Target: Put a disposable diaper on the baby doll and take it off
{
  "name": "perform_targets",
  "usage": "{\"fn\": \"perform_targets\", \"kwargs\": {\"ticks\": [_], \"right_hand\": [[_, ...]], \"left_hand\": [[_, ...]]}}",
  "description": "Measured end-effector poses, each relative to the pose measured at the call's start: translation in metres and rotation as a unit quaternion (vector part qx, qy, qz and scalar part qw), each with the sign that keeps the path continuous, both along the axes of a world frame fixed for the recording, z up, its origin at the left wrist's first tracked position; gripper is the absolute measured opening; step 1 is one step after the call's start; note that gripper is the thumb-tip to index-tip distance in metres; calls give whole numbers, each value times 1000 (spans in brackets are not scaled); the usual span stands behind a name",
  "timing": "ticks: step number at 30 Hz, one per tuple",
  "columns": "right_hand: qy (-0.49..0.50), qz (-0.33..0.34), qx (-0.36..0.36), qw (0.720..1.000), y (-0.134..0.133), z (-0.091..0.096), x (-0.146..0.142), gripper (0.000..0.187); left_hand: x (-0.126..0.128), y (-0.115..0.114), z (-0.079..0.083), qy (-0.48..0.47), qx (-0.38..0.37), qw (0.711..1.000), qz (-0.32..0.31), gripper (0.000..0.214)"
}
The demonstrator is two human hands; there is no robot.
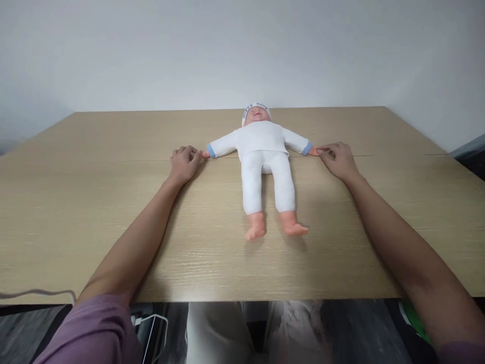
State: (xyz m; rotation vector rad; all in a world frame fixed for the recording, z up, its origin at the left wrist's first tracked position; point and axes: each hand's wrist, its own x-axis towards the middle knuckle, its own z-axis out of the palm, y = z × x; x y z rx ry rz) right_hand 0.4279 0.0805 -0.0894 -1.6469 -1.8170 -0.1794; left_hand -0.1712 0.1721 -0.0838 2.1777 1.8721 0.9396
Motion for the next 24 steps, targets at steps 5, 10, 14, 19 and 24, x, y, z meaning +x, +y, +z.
{"fn": "perform_targets", "kwargs": {"ticks": [5,10,14,19,24], "right_hand": [[9,-21,23,999,-6,1,-7,48],[37,-40,50,997,-35,9,-32,45],[85,-75,68,991,-68,24,-68,40],[134,-69,48,987,-150,57,-131,53],[107,78,38,990,-300,40,-181,56]], "left_hand": [[7,-15,6,12,35,999,-10,40],[19,-55,16,-20,79,997,17,35],[34,-97,31,-53,79,995,10,31],[68,-213,53,-169,94,981,-15,47],[112,-391,1,-185,43,963,-189,61]]}}
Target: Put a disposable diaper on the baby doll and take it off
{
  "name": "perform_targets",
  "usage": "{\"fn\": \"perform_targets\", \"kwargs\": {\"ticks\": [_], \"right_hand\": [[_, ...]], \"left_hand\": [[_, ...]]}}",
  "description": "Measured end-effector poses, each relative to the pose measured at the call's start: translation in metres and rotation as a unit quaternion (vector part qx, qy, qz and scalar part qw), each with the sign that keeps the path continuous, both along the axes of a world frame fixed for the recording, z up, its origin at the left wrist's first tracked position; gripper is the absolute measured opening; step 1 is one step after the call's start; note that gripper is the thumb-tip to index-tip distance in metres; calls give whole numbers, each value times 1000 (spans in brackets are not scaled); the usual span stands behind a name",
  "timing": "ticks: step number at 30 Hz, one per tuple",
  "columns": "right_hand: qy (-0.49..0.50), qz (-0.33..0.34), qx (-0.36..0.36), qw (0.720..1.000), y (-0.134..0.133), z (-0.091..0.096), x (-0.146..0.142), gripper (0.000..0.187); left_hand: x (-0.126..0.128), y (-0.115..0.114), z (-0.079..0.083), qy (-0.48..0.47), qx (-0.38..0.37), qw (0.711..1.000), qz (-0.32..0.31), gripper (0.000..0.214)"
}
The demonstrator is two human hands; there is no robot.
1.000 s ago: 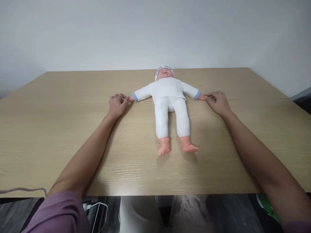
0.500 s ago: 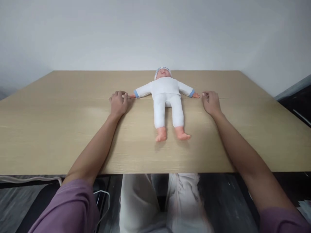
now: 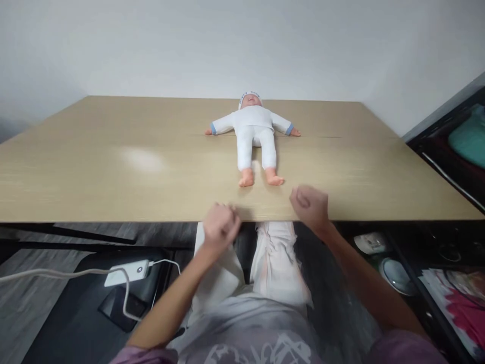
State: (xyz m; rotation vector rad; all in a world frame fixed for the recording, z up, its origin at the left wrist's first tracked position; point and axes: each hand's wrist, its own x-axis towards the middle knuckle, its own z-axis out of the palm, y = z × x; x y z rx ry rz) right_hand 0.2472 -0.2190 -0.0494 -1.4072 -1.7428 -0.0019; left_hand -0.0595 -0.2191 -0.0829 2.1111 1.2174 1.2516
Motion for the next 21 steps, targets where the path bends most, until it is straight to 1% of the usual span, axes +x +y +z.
{"fn": "perform_targets", "kwargs": {"ticks": [1,2,3,4,5,6,7,8,9,10,12,13,16,19,21], "right_hand": [[-9,41,-14,999,-29,-13,-5,56],[-17,79,-39,996,-56,-27,-8,55],[-13,97,-71,993,-80,-43,-10,53],[9,89,-98,991,-101,-59,-11,52],[51,53,-114,991,-119,-76,-11,52],[96,11,-144,985,-134,-92,-10,46],[142,-27,-174,974,-146,-107,-9,37],[192,-64,-201,959,-156,-121,-7,32],[243,-91,-226,939,-164,-133,-6,37],[282,-106,-246,921,-170,-143,-6,47],[329,-111,-274,897,-177,-157,-6,63],[340,-104,-284,890,-178,-161,-6,67],[368,-75,-310,873,-175,-164,-11,71],[394,-49,-328,857,-164,-159,-17,69],[409,-36,-336,848,-156,-154,-22,67]], "left_hand": [[8,-30,-18,10,-18,999,-37,62],[15,-56,-35,16,-52,996,-67,62],[21,-77,-50,9,-122,988,-89,61],[26,-93,-64,-5,-180,980,-89,62],[30,-105,-74,-14,-220,972,-86,60],[33,-113,-83,-22,-254,963,-81,58],[35,-118,-88,-31,-281,956,-76,54],[36,-121,-92,-45,-314,945,-75,50],[38,-122,-95,-67,-358,928,-76,46],[39,-121,-97,-95,-403,907,-75,45],[45,-118,-101,-150,-471,866,-71,52],[50,-116,-104,-170,-486,854,-70,56],[69,-108,-114,-208,-508,833,-75,67],[87,-100,-122,-248,-535,803,-87,80],[93,-98,-122,-268,-550,785,-95,87]]}}
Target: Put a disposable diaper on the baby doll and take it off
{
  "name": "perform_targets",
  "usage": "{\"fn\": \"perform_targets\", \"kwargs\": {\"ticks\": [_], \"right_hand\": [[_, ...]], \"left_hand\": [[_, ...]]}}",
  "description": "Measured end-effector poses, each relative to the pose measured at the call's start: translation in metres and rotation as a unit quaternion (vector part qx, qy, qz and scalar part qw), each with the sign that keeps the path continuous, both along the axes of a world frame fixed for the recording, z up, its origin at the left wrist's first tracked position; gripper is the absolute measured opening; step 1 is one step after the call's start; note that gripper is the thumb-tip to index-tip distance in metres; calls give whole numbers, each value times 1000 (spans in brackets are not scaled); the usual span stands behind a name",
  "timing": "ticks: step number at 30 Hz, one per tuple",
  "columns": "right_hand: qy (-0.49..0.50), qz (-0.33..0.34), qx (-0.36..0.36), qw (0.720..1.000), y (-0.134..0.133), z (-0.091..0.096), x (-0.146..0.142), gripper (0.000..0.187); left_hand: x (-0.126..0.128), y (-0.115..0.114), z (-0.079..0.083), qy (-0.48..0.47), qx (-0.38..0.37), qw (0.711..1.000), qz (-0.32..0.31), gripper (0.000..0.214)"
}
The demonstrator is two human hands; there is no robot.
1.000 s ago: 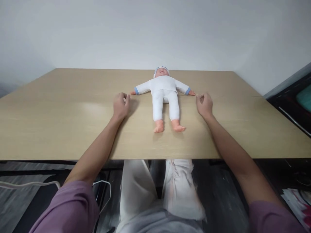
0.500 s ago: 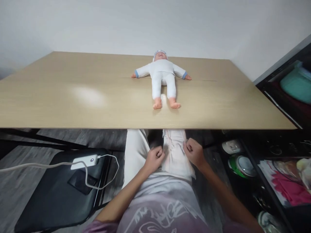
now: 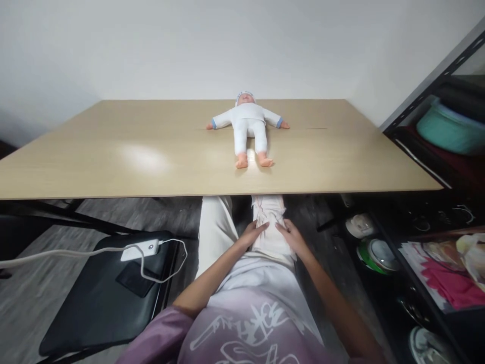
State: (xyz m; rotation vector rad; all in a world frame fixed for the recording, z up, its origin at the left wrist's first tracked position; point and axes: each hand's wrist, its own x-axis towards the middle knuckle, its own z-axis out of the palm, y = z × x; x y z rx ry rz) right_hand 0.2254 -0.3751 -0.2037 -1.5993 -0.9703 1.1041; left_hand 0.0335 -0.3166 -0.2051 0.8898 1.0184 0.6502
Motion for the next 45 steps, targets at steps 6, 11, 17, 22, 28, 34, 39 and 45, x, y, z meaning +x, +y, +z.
{"fn": "perform_targets", "kwargs": {"ticks": [6,11,17,22,28,34,39,45], "right_hand": [[58,13,10,998,-7,36,-16,59],[78,49,77,993,-67,114,-27,44],[38,71,152,985,-82,164,-37,54],[67,51,150,985,-30,151,-50,57],[115,62,122,984,5,133,-61,55],[90,68,88,990,16,123,-59,56],[-21,39,80,996,19,119,-51,54],[-270,-58,246,929,44,153,-41,38]], "left_hand": [[-13,-23,39,-37,-24,999,2,82],[-43,-79,120,-28,110,993,-13,58],[-58,-94,169,-11,255,967,-2,52],[-53,-54,148,-42,213,975,41,48],[-54,-26,125,-53,144,986,67,55],[-56,-16,116,-69,113,989,66,51],[-59,-12,115,-60,95,992,64,53],[-66,-11,114,-34,89,994,46,52]]}}
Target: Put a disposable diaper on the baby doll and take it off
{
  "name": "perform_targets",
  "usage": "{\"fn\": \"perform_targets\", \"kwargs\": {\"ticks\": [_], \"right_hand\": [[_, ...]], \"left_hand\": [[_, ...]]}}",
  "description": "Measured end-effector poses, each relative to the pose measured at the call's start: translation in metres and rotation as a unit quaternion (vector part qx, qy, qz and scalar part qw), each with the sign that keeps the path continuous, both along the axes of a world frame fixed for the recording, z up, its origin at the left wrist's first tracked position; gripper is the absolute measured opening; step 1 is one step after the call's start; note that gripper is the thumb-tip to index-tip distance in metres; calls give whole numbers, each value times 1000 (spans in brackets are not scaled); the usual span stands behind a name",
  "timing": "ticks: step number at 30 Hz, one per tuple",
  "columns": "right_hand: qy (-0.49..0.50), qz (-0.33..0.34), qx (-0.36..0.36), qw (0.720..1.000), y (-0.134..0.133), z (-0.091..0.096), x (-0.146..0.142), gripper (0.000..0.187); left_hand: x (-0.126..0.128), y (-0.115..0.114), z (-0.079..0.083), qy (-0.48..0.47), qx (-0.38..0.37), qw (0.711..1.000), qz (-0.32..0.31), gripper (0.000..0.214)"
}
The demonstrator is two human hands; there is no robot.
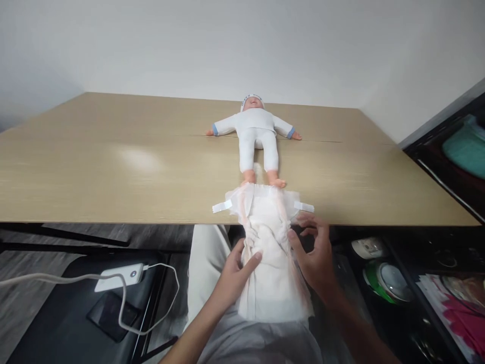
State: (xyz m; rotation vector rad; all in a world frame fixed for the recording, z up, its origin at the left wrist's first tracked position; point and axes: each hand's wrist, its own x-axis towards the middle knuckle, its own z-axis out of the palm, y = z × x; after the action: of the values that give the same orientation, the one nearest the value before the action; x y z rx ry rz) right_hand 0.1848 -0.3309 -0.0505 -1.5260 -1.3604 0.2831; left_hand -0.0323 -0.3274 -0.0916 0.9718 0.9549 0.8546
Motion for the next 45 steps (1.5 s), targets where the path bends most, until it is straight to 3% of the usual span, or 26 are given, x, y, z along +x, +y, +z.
{"fn": "perform_targets", "kwargs": {"ticks": [2,5,8,10,13,16,19,22,26,28,30,33,37,40,42,45], "right_hand": [[-98,55,27,993,17,16,0,34],[-192,164,4,968,46,28,-7,45],[-239,221,-51,944,70,21,-15,55],[-261,232,-76,934,80,11,-18,57],[-289,237,-94,923,86,-2,-19,60],[-314,234,-98,915,87,-8,-18,62],[-328,234,-96,910,88,-7,-18,63],[-336,232,-96,908,90,-5,-19,64],[-337,227,-95,909,91,-6,-21,63],[-332,225,-94,911,90,-6,-22,64],[-327,224,-92,913,90,-7,-23,64],[-317,228,-87,917,91,-6,-22,64],[-304,240,-95,917,92,-3,-20,63],[-305,255,-110,911,96,0,-16,65],[-307,269,-123,904,101,2,-13,67],[-307,294,-142,894,113,5,-9,69]], "left_hand": [[-2,0,1,11,4,1000,-11,51],[-8,0,6,51,28,998,-32,47],[-21,5,19,154,95,979,-91,42],[-33,13,30,237,168,946,-143,37],[-52,31,48,327,284,883,-183,24],[-64,63,59,379,409,821,-125,19],[-66,116,65,429,525,735,-24,15],[-54,180,70,506,590,629,-3,42],[-24,249,81,526,656,523,-141,76],[-8,269,87,512,690,463,-216,89],[6,282,93,488,710,426,-276,94],[22,295,95,431,720,430,-333,85],[36,306,86,354,713,499,-344,41],[40,312,84,324,709,525,-341,30],[41,316,92,289,703,554,-339,30],[41,322,119,217,686,613,-328,31]]}}
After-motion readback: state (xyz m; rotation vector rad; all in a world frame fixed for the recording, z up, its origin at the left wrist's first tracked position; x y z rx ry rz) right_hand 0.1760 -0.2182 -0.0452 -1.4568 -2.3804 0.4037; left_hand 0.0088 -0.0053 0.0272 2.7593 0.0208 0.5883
